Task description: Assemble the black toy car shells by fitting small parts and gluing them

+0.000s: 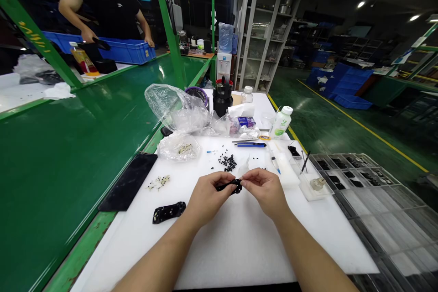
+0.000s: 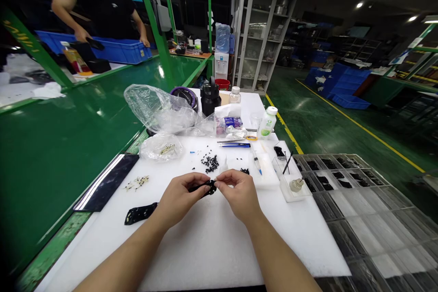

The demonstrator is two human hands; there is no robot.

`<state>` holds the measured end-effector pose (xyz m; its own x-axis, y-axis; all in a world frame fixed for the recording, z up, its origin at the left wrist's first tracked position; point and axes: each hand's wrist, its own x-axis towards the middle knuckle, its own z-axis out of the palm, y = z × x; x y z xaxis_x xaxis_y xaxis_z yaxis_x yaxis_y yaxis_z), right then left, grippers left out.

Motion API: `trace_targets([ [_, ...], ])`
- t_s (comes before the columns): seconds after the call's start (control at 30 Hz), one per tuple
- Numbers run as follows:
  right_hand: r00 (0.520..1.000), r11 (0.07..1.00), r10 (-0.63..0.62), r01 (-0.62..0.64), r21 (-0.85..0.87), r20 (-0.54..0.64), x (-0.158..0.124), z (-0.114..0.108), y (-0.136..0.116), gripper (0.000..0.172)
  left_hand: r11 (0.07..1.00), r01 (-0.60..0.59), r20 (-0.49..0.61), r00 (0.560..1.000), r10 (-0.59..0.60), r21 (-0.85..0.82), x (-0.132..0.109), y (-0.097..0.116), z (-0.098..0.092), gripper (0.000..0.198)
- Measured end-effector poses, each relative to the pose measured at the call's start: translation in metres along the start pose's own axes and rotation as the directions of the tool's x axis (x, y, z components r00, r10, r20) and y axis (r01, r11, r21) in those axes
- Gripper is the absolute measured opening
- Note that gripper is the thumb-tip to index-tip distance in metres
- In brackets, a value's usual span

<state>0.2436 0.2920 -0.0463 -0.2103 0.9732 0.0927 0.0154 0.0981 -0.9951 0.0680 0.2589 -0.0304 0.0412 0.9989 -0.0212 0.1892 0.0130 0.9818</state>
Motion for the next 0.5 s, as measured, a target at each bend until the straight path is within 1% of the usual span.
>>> trace_targets([
  [0.2, 1.000, 0.999, -0.020, 0.019, -0.026, -0.011, -0.0001, 0.0003, 0.0026, 0.010, 1.000, 0.006, -0.005, 1.000, -0.006, 0.006, 0.0003, -0.0003, 0.0011, 0.020],
  [0.3, 0.999, 0.998, -0.040, 0.039, -0.041, -0.035, 0.0004, -0.0019, 0.0032, 0.011, 0.999, 0.036, -0.010, 0.999, -0.036, -0.014, 0.0021, 0.0001, 0.0004, 0.023],
  [0.4, 0.997, 0.995, -0.076, 0.074, -0.073, -0.023, 0.0007, -0.0039, 0.0007, 0.017, 0.996, 0.070, -0.065, 0.995, -0.073, -0.046, 0.0042, 0.0002, -0.0012, 0.031],
  [0.5, 0.991, 0.982, -0.136, 0.136, -0.130, 0.013, -0.0001, -0.0035, -0.0028, 0.017, 0.993, 0.082, -0.107, 0.990, -0.090, -0.080, 0.0059, -0.0010, -0.0026, 0.039],
])
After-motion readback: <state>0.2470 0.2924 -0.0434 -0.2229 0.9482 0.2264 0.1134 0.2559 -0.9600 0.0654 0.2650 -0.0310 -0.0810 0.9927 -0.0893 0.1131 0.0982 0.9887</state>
